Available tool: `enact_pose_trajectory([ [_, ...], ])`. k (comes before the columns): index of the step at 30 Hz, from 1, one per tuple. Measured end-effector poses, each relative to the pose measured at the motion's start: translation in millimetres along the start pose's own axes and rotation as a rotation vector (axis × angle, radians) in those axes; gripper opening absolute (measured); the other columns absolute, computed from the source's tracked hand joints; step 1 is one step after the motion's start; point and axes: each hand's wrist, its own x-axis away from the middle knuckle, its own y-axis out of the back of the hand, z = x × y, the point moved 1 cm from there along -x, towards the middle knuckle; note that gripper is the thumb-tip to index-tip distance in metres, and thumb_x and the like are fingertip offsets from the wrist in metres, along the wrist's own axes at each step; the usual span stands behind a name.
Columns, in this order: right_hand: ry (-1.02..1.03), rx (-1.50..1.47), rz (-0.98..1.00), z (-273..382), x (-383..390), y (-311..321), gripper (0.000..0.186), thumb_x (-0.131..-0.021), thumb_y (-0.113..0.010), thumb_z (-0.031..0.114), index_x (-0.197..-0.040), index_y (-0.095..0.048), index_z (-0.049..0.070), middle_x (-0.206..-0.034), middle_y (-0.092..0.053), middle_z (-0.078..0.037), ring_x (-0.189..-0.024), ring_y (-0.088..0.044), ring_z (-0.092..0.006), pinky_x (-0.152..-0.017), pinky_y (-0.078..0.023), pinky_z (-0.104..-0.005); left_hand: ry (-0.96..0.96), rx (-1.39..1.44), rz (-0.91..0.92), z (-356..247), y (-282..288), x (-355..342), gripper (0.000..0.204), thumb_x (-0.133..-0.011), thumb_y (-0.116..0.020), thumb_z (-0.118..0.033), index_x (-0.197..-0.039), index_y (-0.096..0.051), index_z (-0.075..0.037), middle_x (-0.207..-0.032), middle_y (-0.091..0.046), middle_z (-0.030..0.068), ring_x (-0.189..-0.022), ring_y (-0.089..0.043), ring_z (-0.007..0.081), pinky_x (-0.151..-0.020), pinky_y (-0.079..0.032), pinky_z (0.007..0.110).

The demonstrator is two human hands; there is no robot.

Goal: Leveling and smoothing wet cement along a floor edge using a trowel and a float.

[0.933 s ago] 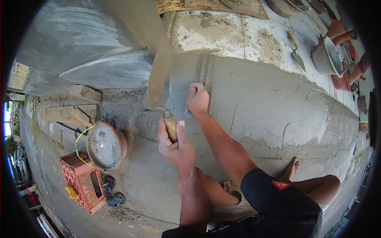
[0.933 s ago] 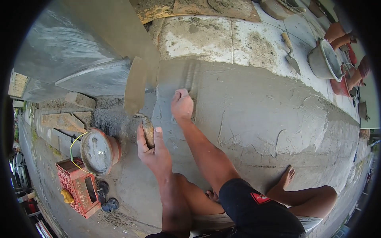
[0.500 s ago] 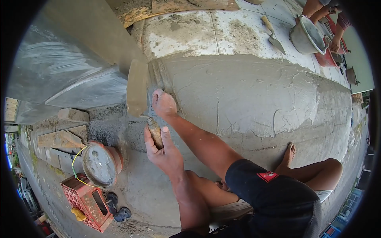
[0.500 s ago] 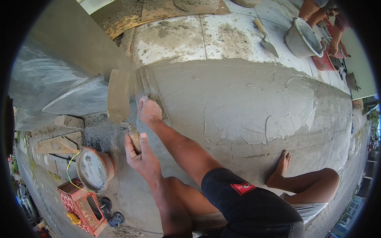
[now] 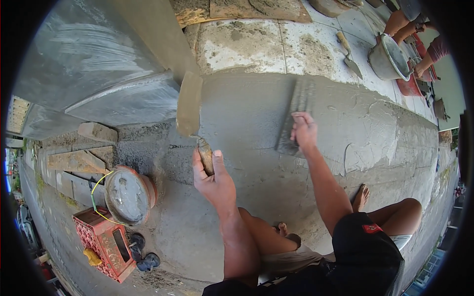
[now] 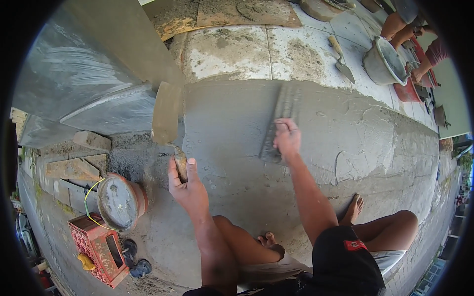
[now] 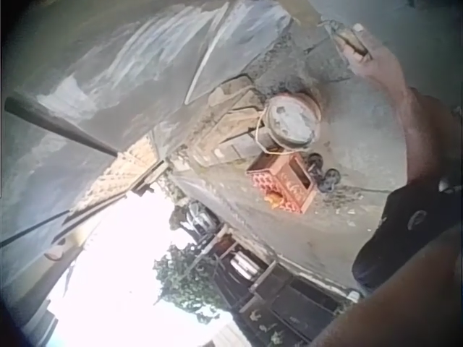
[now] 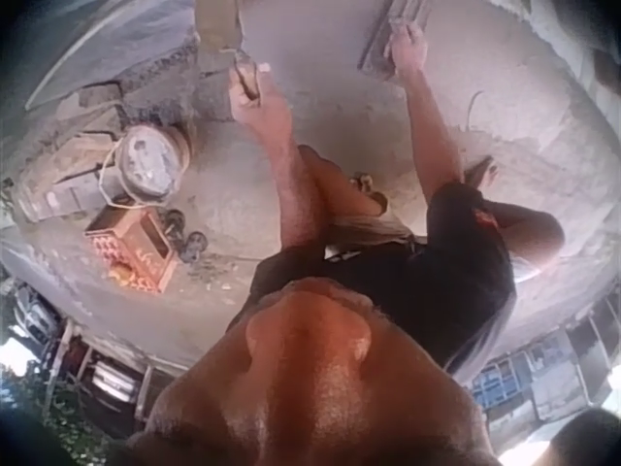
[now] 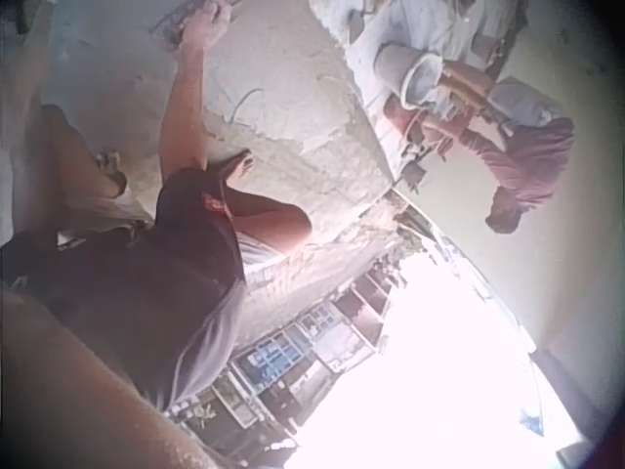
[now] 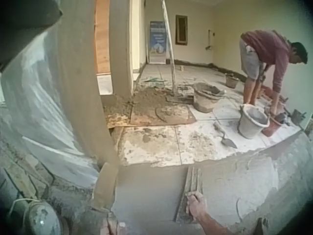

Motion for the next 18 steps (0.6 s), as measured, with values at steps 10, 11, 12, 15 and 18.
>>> enact_pose_trajectory([
  [10, 0.153, 0.21, 0.339, -35, 30, -277, 0.021, -0.099, -0.056, 0.021, -0.1, -0.068, 0.004, -0.079, -0.07, -0.017, -0.066, -0.071, -0.0314, -0.061, -0.057, -0.0417, 0.05, 0.065, -0.037, 4, -6, -1, 0.049, -0.097, -0.068, -0.013, -0.139, -0.052, 0.007, -0.119, -0.065, 0.0142, -0.101, -0.062, 0.0172, -0.087, -0.052, 0.03],
  [11, 0.16, 0.361, 0.278, -41, 28, -279, 0.021, -0.098, -0.056, 0.021, -0.098, -0.069, 0.004, -0.084, -0.072, -0.021, -0.074, -0.072, -0.0397, -0.067, -0.057, -0.0461, 0.057, 0.063, -0.023, 5, -6, -1, 0.049, -0.097, -0.068, -0.013, -0.139, -0.052, 0.007, -0.119, -0.065, 0.0142, -0.101, -0.062, 0.0172, -0.087, -0.052, 0.03],
  [12, 0.224, 0.374, 0.26, -44, 25, -275, 0.021, -0.098, -0.056, 0.021, -0.098, -0.069, 0.004, -0.084, -0.072, -0.021, -0.074, -0.072, -0.0397, -0.067, -0.057, -0.0461, 0.051, 0.032, -0.042, 6, -5, -1, 0.049, -0.097, -0.067, -0.013, -0.139, -0.052, 0.006, -0.12, -0.064, 0.0138, -0.101, -0.062, 0.0169, -0.088, -0.051, 0.03],
  [15, 0.418, 0.473, 0.136, -41, 17, -231, 0.02, -0.097, -0.056, 0.02, -0.097, -0.069, 0.005, -0.089, -0.071, -0.024, -0.084, -0.069, -0.0443, -0.076, -0.056, -0.0487, 0.059, 0.006, -0.032, 8, -4, -3, 0.048, -0.098, -0.066, -0.013, -0.139, -0.052, 0.006, -0.121, -0.063, 0.0132, -0.102, -0.061, 0.0165, -0.089, -0.051, 0.03],
  [18, 0.101, 0.376, -0.031, -22, 9, -157, 0.019, -0.098, -0.055, 0.016, -0.097, -0.069, 0.003, -0.079, -0.071, -0.017, -0.071, -0.071, -0.0289, -0.07, -0.057, -0.0413, 0.032, 0.039, -0.024, 10, -6, -9, 0.049, -0.096, -0.069, -0.018, -0.138, -0.054, 0.003, -0.113, -0.064, 0.0075, -0.091, -0.057, 0.0114, -0.076, -0.047, 0.026],
])
